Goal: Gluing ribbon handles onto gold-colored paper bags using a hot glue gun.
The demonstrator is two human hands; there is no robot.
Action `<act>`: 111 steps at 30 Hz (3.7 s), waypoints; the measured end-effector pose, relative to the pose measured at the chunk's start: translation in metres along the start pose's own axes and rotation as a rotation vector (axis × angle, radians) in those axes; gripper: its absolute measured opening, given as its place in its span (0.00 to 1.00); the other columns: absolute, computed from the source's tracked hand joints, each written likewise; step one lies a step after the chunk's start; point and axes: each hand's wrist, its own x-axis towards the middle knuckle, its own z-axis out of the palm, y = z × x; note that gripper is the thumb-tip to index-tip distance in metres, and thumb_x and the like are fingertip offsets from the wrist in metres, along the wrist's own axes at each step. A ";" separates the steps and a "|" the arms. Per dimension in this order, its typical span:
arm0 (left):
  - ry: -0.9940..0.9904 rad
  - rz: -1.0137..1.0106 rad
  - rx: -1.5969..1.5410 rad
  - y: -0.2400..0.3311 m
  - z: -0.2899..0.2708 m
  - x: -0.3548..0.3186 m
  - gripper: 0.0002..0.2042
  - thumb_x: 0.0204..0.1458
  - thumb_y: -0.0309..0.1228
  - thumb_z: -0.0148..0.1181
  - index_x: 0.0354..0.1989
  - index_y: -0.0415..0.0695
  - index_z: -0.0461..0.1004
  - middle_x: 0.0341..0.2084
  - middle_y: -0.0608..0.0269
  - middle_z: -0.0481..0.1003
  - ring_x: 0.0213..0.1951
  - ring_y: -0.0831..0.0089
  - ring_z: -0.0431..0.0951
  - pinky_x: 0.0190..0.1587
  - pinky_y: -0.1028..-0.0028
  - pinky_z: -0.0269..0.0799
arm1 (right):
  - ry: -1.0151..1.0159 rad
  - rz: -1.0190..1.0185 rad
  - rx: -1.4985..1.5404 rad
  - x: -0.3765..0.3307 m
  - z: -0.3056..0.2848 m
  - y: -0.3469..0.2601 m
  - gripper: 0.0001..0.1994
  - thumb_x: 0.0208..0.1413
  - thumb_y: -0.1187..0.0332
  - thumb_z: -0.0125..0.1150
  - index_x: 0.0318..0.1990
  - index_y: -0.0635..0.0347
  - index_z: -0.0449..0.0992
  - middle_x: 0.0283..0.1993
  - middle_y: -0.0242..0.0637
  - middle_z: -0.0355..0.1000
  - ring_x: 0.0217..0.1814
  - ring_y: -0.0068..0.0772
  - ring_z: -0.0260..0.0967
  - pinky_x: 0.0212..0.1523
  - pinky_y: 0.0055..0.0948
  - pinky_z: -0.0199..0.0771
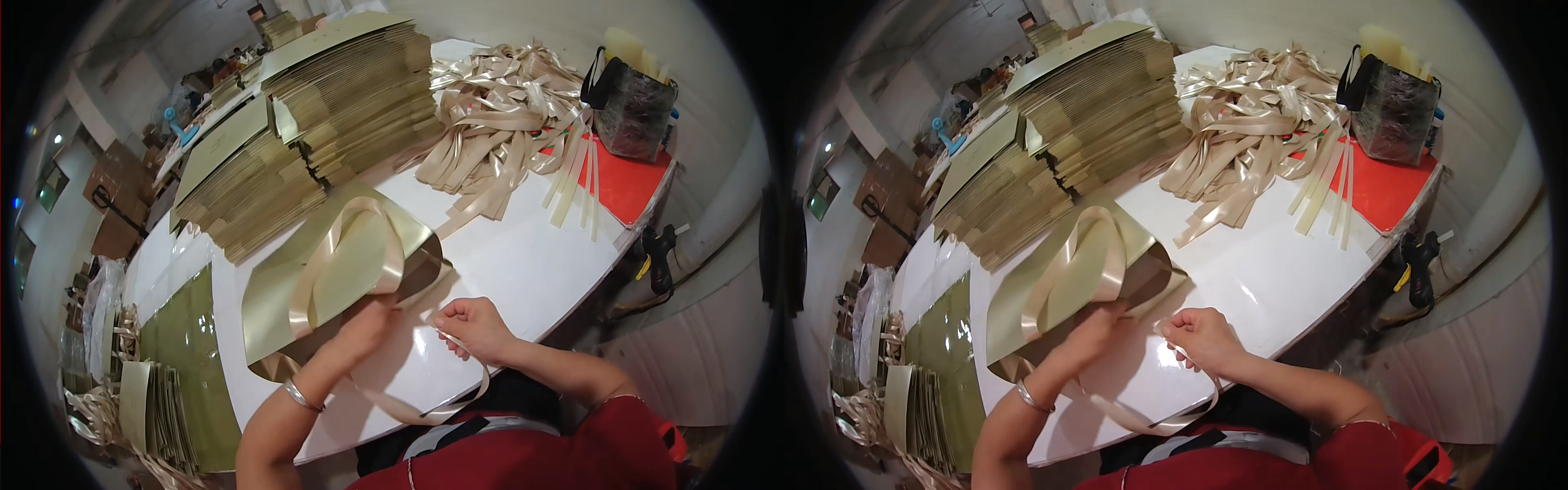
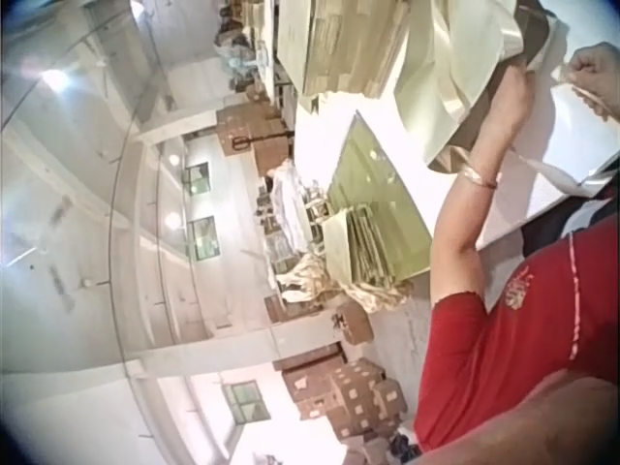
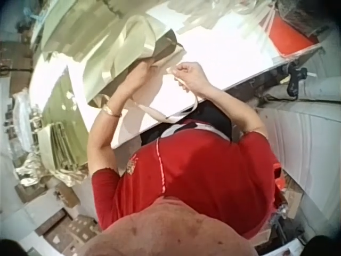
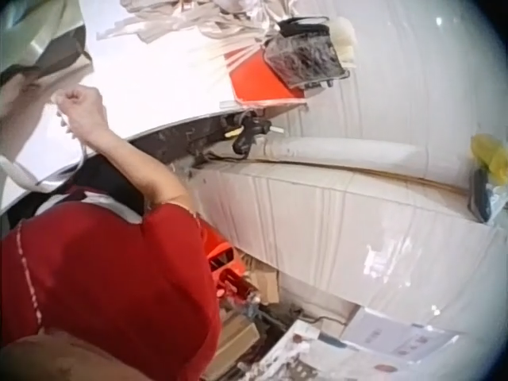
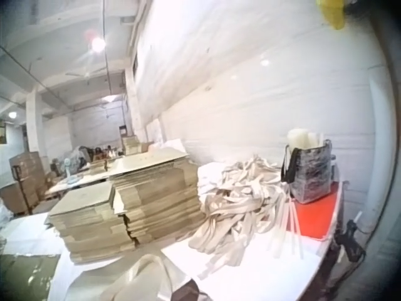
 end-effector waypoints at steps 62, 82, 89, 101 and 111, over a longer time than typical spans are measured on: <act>0.499 0.385 0.405 -0.006 0.015 -0.043 0.38 0.45 0.61 0.55 0.57 0.42 0.66 0.30 0.61 0.70 0.33 0.66 0.73 0.30 0.70 0.70 | -0.256 0.015 0.223 0.010 0.036 -0.004 0.14 0.59 0.62 0.54 0.41 0.65 0.75 0.31 0.35 0.73 0.29 0.22 0.71 0.30 0.20 0.72; 1.104 -0.217 -1.315 -0.079 0.013 -0.181 0.11 0.58 0.27 0.56 0.47 0.36 0.69 0.33 0.51 0.78 0.30 0.69 0.80 0.37 0.72 0.78 | -0.586 -0.635 -1.347 0.095 0.126 -0.032 0.18 0.53 0.57 0.61 0.47 0.57 0.74 0.43 0.45 0.74 0.43 0.49 0.72 0.43 0.40 0.71; 1.002 -0.187 -1.612 -0.088 0.011 -0.201 0.11 0.59 0.28 0.56 0.46 0.35 0.72 0.35 0.48 0.78 0.30 0.64 0.81 0.37 0.70 0.78 | -0.649 -0.644 -1.247 0.151 0.134 -0.080 0.23 0.46 0.47 0.66 0.42 0.54 0.75 0.43 0.37 0.74 0.45 0.38 0.70 0.47 0.36 0.70; 0.817 -0.403 -1.102 -0.094 0.018 -0.164 0.09 0.57 0.28 0.57 0.36 0.33 0.76 0.26 0.63 0.76 0.25 0.79 0.74 0.30 0.80 0.72 | -0.660 0.147 -0.682 0.161 0.181 -0.091 0.19 0.48 0.55 0.69 0.45 0.51 0.74 0.47 0.30 0.69 0.48 0.24 0.65 0.49 0.25 0.64; 0.737 -0.398 -1.431 -0.088 0.026 -0.127 0.09 0.58 0.33 0.58 0.30 0.42 0.74 0.18 0.68 0.72 0.17 0.80 0.70 0.18 0.79 0.67 | -0.670 0.185 -0.641 0.162 0.179 -0.071 0.15 0.53 0.55 0.64 0.40 0.55 0.78 0.37 0.30 0.72 0.42 0.23 0.65 0.44 0.24 0.63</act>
